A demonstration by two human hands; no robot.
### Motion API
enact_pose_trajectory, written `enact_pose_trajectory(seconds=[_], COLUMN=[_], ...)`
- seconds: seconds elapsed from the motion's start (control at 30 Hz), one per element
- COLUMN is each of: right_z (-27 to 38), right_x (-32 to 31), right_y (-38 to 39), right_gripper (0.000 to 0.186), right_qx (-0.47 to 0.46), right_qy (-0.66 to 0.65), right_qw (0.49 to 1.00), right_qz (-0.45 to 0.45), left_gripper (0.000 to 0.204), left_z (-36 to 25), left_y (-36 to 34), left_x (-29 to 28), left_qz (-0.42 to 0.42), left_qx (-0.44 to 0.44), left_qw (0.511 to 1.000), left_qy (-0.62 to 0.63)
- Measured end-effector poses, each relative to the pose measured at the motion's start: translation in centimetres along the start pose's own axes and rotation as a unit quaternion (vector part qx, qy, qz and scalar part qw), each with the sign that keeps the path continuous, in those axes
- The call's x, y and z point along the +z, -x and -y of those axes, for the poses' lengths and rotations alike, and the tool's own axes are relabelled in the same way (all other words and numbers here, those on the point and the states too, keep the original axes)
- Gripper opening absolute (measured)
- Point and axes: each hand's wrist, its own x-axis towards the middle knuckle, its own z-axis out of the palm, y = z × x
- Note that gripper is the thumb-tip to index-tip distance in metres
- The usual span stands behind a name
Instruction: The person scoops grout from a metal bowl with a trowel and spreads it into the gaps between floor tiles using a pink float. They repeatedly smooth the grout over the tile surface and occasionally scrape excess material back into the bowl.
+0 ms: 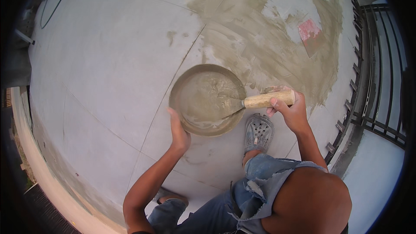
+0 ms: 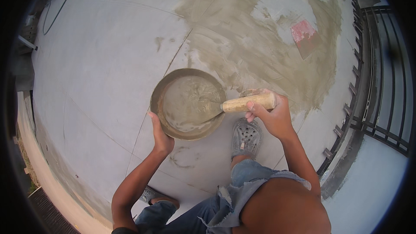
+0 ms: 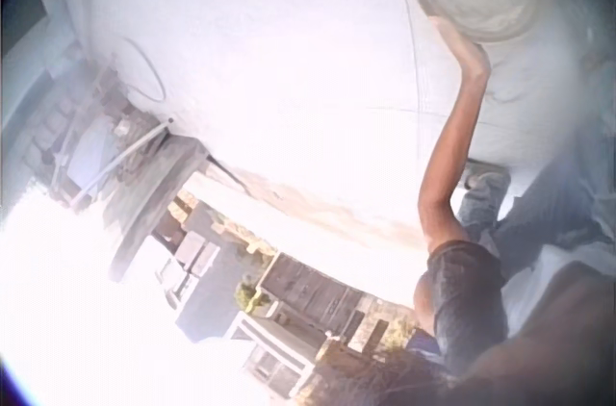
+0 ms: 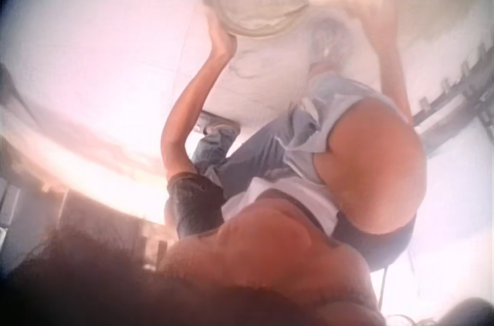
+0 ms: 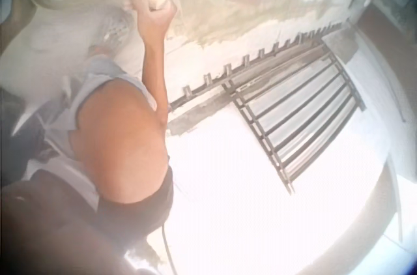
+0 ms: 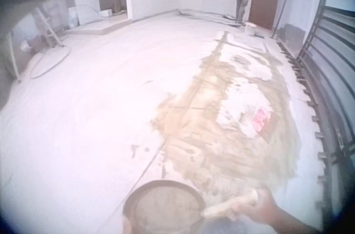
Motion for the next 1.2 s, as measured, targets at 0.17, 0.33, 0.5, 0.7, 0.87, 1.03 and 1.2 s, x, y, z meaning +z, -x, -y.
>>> enact_pose_trajectory(seconds=[0.17,0.33,0.5,0.7,0.87,1.03,1.2], right_z=[0.3,4.2,8.0,10.3,12.5,12.8,11.1], right_x=[-0.3,2.1,4.4,2.4,-5.3,-19.3,-28.5], right_y=[-2.0,-4.4,-6.5,-7.3,-8.5,-16.3,-22.2], right_gripper=[0.043,0.041,0.067,0.088,0.083,0.061,0.081], right_qx=[-0.032,-0.052,-0.109,-0.201,-0.260,-0.192,-0.061], right_qy=[-0.077,-0.166,-0.307,-0.237,-0.118,0.335,0.604], right_qw=[0.996,0.980,0.935,0.940,0.958,0.921,0.787], right_qz=[0.019,0.094,0.138,0.141,0.023,-0.056,0.111], left_gripper=[0.089,0.083,0.078,0.077,0.078,0.081,0.083], left_z=[-3.0,-9.3,-16.5,-21.3,-22.6,-20.4,-11.5], left_y=[-0.2,0.6,1.8,1.7,1.0,-0.5,-4.0], left_x=[1.0,2.0,5.2,8.2,9.7,7.1,3.5], left_qz=[0.016,-0.033,-0.059,-0.019,0.015,0.036,0.070], left_qx=[-0.011,0.012,0.012,0.009,0.016,-0.027,-0.056], left_qw=[0.999,0.996,0.992,0.994,0.987,0.987,0.991], left_qy=[-0.027,-0.080,-0.107,-0.103,-0.157,-0.153,-0.099])
